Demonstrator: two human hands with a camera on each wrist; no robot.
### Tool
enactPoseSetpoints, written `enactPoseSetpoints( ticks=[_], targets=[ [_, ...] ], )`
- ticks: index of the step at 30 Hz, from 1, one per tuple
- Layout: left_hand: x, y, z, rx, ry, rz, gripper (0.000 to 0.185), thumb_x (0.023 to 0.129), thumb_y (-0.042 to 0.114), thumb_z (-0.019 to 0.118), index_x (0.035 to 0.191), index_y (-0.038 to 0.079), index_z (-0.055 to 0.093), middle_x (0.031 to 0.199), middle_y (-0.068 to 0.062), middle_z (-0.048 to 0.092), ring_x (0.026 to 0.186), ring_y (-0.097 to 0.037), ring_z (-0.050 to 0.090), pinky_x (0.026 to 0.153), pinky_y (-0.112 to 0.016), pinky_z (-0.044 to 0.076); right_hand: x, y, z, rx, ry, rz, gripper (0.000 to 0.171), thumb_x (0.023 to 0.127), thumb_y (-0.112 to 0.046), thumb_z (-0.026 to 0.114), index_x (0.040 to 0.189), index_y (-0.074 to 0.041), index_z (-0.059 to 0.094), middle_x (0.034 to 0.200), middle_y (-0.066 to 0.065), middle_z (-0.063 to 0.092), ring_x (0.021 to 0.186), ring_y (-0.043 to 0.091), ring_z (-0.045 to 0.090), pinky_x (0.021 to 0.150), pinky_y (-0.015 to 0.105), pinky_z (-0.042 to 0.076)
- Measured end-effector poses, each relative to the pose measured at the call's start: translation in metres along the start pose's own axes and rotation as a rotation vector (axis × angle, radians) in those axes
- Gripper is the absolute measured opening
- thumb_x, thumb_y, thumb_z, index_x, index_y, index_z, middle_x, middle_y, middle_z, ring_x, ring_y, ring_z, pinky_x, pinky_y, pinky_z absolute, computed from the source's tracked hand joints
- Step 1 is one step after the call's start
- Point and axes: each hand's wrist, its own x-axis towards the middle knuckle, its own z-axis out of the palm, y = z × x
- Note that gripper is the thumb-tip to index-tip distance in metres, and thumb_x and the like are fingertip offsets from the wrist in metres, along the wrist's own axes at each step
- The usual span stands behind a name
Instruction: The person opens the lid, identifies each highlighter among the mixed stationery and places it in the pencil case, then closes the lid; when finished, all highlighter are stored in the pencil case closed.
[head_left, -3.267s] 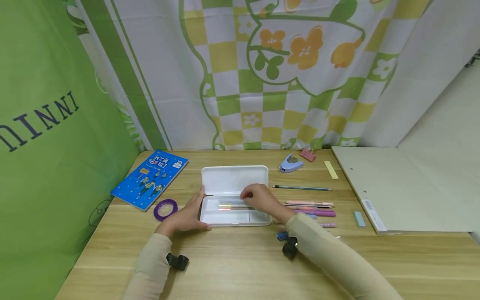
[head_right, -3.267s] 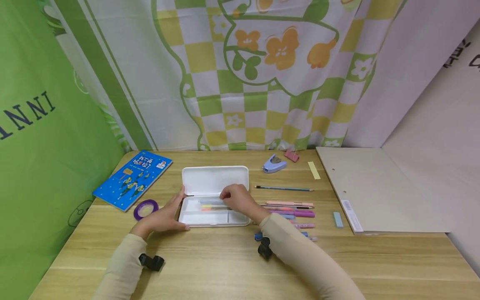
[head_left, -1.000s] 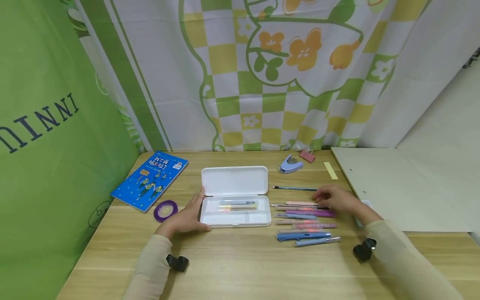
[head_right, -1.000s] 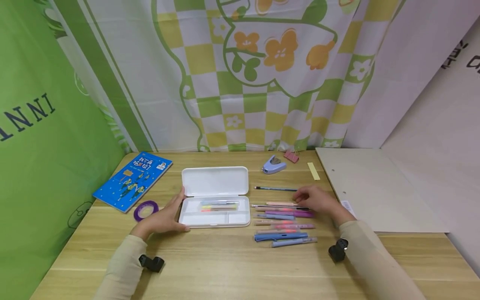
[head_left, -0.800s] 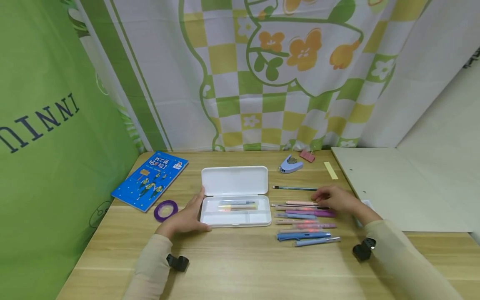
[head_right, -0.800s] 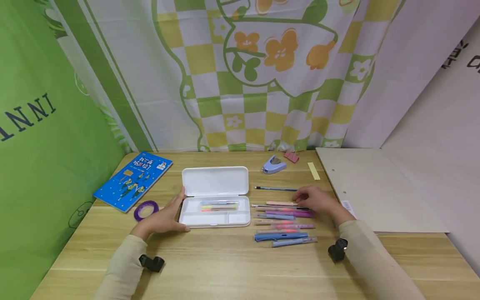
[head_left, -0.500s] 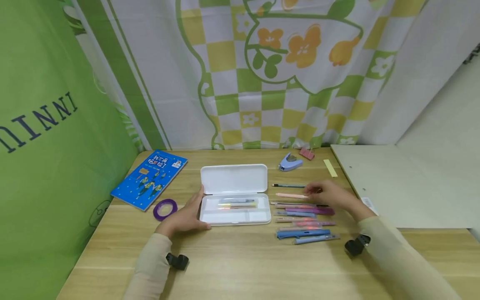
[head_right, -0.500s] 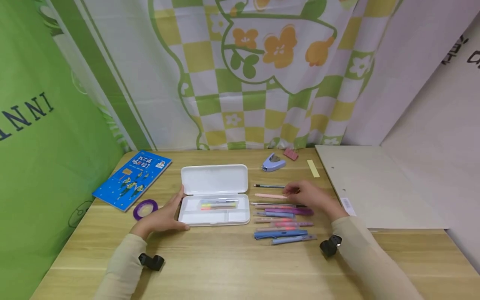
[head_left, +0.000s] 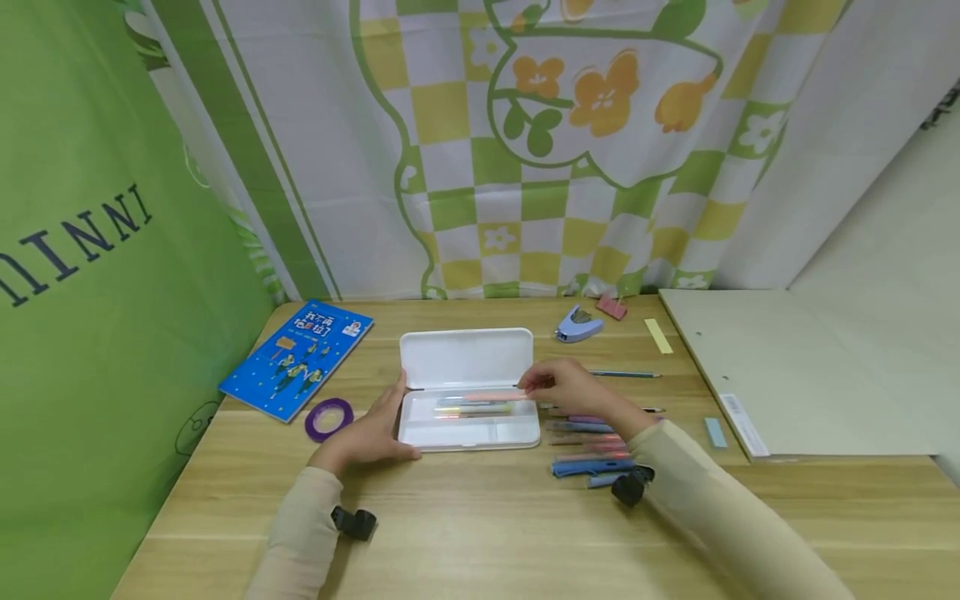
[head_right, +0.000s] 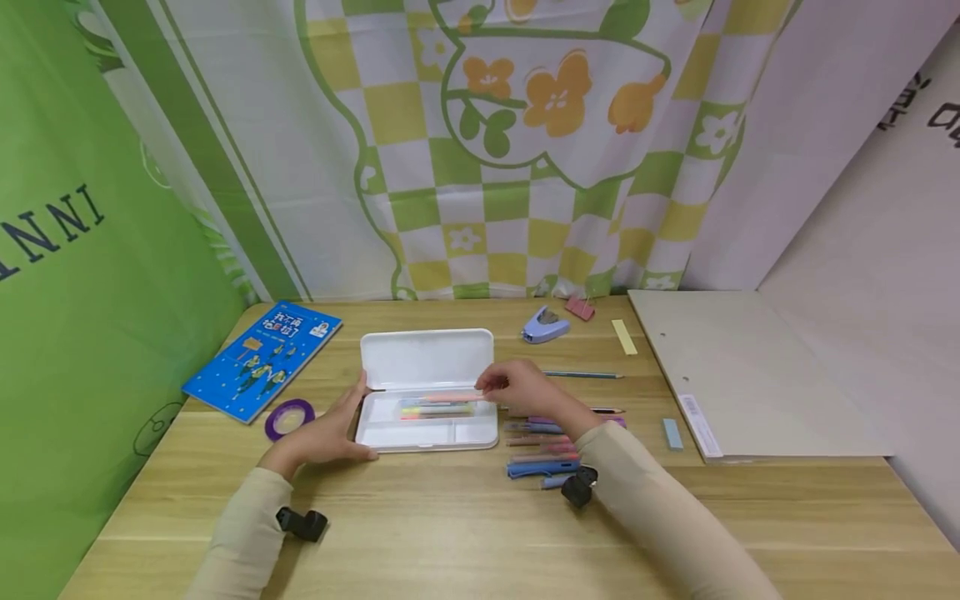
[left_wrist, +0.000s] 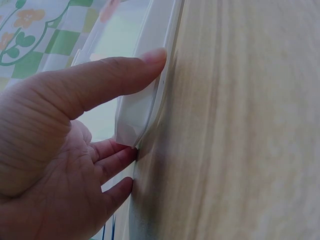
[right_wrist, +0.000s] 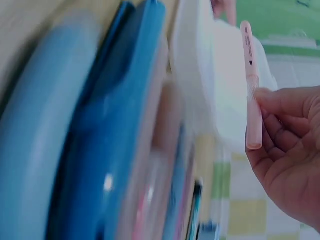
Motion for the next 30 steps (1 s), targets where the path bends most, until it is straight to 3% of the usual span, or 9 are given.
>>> enactPoseSetpoints(
  ticks=[9, 17, 22, 26, 30],
  targets=[
    [0.0, 0.0, 0.0, -0.003, 0.001, 0.013, 0.124, 0.073, 0.029, 0.081, 0.149, 0.004, -0.014, 0.155, -0.026, -0.001, 0.141, -0.043, 0.004, 0.113, -0.054, 0.015, 0.026, -0.016, 0.04, 0.026, -0.027, 0.008, 0.007, 0.084, 0.002, 0.066, 0.09, 0.002, 0.069, 0.082, 0.005, 0.067, 0.074, 0.008, 0.057, 0.067, 0.021, 0.05],
    [0.001, 0.0, 0.001, -0.005, 0.005, 0.017, 0.124, 0.073, 0.029, 0.082, 0.149, 0.004, -0.013, 0.155, -0.025, 0.001, 0.142, -0.042, 0.005, 0.113, -0.053, 0.016, 0.033, -0.017, 0.059, -0.124, 0.049, 0.007, 0.007, 0.078, 0.004, 0.068, 0.081, -0.002, 0.069, 0.075, 0.002, 0.066, 0.07, 0.007, 0.054, 0.064, 0.018, 0.047],
    [0.001, -0.001, 0.0, -0.005, 0.006, 0.016, 0.124, 0.073, 0.028, 0.082, 0.149, 0.004, -0.013, 0.155, -0.025, 0.0, 0.142, -0.042, 0.005, 0.113, -0.053, 0.015, 0.035, -0.022, 0.062, -0.161, 0.075, 0.004, 0.01, 0.075, 0.007, 0.068, 0.08, -0.002, 0.07, 0.074, 0.004, 0.065, 0.068, 0.01, 0.055, 0.063, 0.02, 0.048],
    [0.002, -0.001, 0.001, -0.001, 0.007, 0.012, 0.124, 0.073, 0.028, 0.082, 0.149, 0.005, -0.014, 0.155, -0.025, 0.0, 0.142, -0.042, 0.004, 0.113, -0.052, 0.014, 0.035, -0.019, 0.06, -0.092, 0.046, 0.025, 0.009, 0.077, 0.005, 0.07, 0.083, -0.001, 0.07, 0.077, 0.005, 0.066, 0.071, 0.01, 0.056, 0.065, 0.021, 0.049],
    [0.002, 0.0, 0.001, -0.008, 0.006, 0.004, 0.124, 0.073, 0.028, 0.082, 0.149, 0.005, -0.014, 0.155, -0.025, -0.001, 0.142, -0.042, 0.004, 0.113, -0.053, 0.014, 0.031, -0.014, 0.05, 0.069, 0.008, 0.078, 0.009, 0.082, 0.0, 0.069, 0.091, 0.001, 0.07, 0.084, 0.006, 0.068, 0.076, 0.01, 0.057, 0.068, 0.024, 0.049]
  ],
)
